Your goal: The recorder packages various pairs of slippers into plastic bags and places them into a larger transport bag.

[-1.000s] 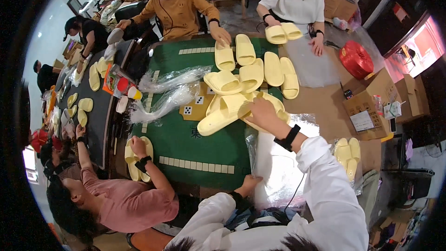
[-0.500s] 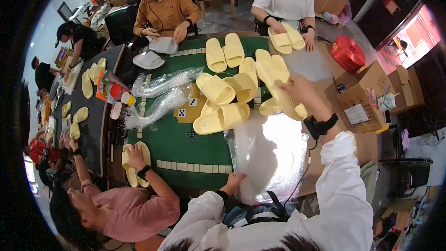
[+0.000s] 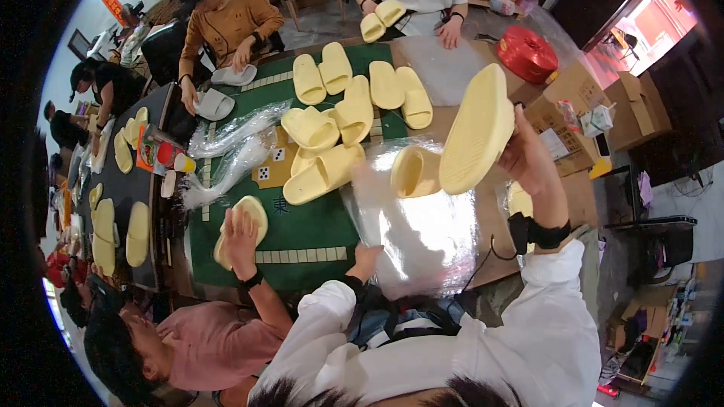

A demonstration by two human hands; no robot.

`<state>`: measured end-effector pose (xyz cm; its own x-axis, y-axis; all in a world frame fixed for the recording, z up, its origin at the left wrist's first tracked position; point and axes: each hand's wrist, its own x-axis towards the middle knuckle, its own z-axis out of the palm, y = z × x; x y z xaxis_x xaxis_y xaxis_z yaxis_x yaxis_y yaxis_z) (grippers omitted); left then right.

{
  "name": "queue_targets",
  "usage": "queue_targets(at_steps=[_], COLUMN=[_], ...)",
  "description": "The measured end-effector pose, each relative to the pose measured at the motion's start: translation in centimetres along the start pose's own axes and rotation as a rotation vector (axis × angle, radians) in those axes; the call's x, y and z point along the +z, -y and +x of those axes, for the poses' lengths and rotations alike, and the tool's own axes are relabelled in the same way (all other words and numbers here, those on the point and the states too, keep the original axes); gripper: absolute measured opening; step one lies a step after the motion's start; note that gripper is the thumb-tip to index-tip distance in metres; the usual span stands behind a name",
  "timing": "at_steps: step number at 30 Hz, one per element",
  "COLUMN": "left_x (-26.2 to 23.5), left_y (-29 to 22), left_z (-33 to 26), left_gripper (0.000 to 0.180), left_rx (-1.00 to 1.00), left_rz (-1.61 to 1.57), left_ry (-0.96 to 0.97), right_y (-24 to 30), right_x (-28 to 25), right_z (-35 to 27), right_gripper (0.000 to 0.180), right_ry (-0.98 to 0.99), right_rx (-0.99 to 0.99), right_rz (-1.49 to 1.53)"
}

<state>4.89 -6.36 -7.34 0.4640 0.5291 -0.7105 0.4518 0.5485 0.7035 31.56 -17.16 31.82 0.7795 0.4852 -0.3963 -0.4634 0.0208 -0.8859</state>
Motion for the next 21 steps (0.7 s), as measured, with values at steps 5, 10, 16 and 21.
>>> queue_targets(at_steps=[5,10,16,21], left_x=[4.6,8.0,9.5,10.8], left_y=[-7.8,-2.7,-1.0,-0.8], left_z=[-9.1,-8.4,-7.7,-8.6], left_gripper=[0.099,0.089,0.086,0.084], left_rx=[0.614,0.902,-0.157,0.362], left_rz=[0.727,0.414,-0.239,0.155], left_ry=[-0.49,0.422,0.508,0.525], right_y=[-3.7,-12.0,-22.1,-22.9], right_x=[-4.9,-6.7,-10.8,-8.0], right_z=[-3.4,-3.3,0.3,-0.1], right_gripper=[0.037,0.036,0.029,0.03], right_ry=[0.021,0.063,0.147,-0.011], right_rx=[0.121,0.365,-0.201,0.439], right_rz=[0.274,0.716,-0.403,0.975])
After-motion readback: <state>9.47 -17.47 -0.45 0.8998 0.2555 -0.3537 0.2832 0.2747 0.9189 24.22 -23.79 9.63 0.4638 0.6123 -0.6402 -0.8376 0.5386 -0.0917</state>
